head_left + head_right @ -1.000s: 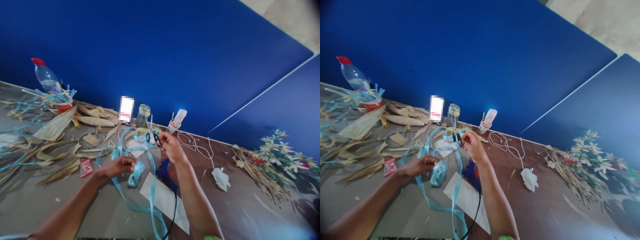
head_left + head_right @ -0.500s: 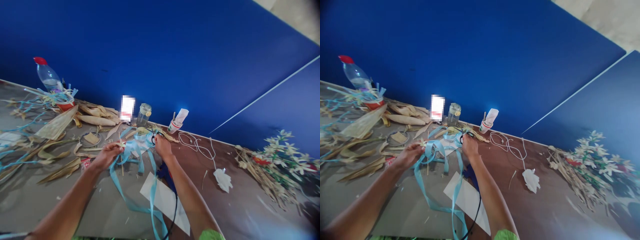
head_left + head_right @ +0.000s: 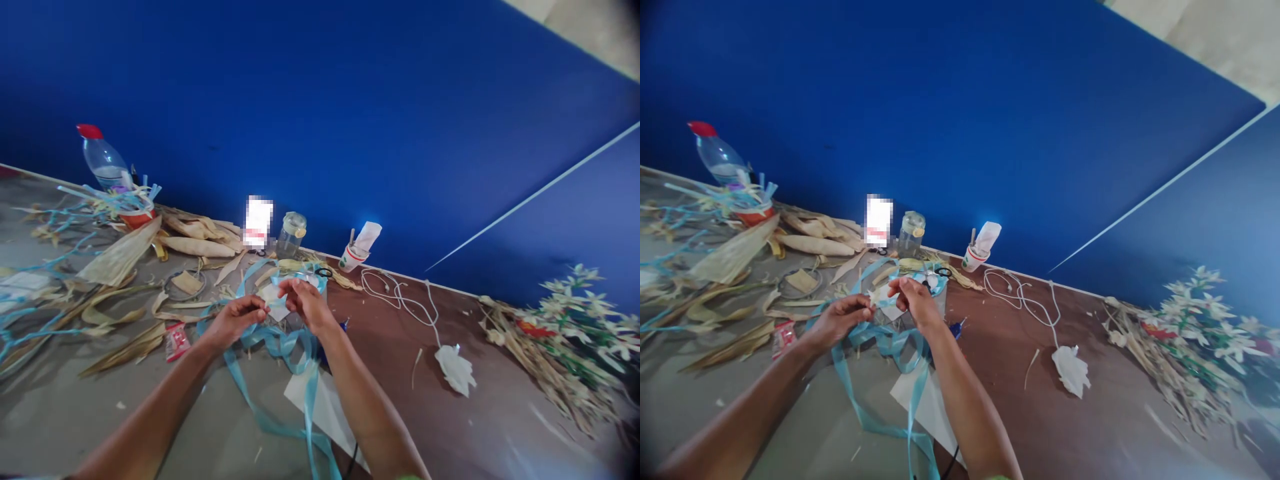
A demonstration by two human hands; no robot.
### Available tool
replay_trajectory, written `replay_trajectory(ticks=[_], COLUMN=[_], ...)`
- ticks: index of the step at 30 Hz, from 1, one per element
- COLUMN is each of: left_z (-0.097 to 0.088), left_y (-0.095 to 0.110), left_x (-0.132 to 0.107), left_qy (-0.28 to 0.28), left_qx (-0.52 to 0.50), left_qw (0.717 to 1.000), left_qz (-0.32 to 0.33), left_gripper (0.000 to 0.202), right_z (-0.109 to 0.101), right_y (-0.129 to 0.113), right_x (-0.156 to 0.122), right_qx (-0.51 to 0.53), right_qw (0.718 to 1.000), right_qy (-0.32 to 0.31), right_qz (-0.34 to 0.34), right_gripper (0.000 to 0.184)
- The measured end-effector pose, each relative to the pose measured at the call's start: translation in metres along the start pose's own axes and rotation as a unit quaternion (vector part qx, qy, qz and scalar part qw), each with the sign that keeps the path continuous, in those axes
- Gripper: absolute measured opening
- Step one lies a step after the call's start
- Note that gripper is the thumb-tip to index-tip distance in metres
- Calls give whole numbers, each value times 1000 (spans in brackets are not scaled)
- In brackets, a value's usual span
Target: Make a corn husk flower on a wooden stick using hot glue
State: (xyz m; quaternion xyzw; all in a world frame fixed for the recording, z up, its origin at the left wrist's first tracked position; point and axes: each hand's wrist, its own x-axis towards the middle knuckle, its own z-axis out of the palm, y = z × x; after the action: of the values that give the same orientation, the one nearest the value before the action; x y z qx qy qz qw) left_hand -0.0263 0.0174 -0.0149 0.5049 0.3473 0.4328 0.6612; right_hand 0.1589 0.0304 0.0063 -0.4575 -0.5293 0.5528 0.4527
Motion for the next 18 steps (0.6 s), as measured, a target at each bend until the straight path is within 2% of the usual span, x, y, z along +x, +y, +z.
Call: replay_trajectory(ticks=[2,4,6,9,11,13,15,18], left_z=[-2,-3,-3,-3,-3,-3,-3,0], left_y=[-1,-1,-1,3,6,8,9,9], left_x=[1,3,3,4,4,4,3,2], left_qy=[43,80,113,146,149,135,120,105], left_qx=[-40,-88,-152,-237,-256,-261,-270,-270], left_qw=[998,993,981,959,953,954,954,956], left_qz=[11,21,31,53,59,58,60,47], left_gripper=[15,16,15,16,15,13,13,13], right_z=[-1,0,1,8,14,20,25,28], right_y=[-4,-5,-5,-2,2,7,14,24], right_x=[-7,-10,-9,-4,0,4,9,15], right_qx=[-39,-164,-313,-486,-563,-610,-639,-661], right_qw=[999,986,948,869,822,788,767,749], right_qy=[-33,-28,6,35,21,-4,-22,-34], right_qz=[6,-15,-55,-84,-82,-76,-62,-29], right_gripper=[41,29,20,25,28,25,22,22])
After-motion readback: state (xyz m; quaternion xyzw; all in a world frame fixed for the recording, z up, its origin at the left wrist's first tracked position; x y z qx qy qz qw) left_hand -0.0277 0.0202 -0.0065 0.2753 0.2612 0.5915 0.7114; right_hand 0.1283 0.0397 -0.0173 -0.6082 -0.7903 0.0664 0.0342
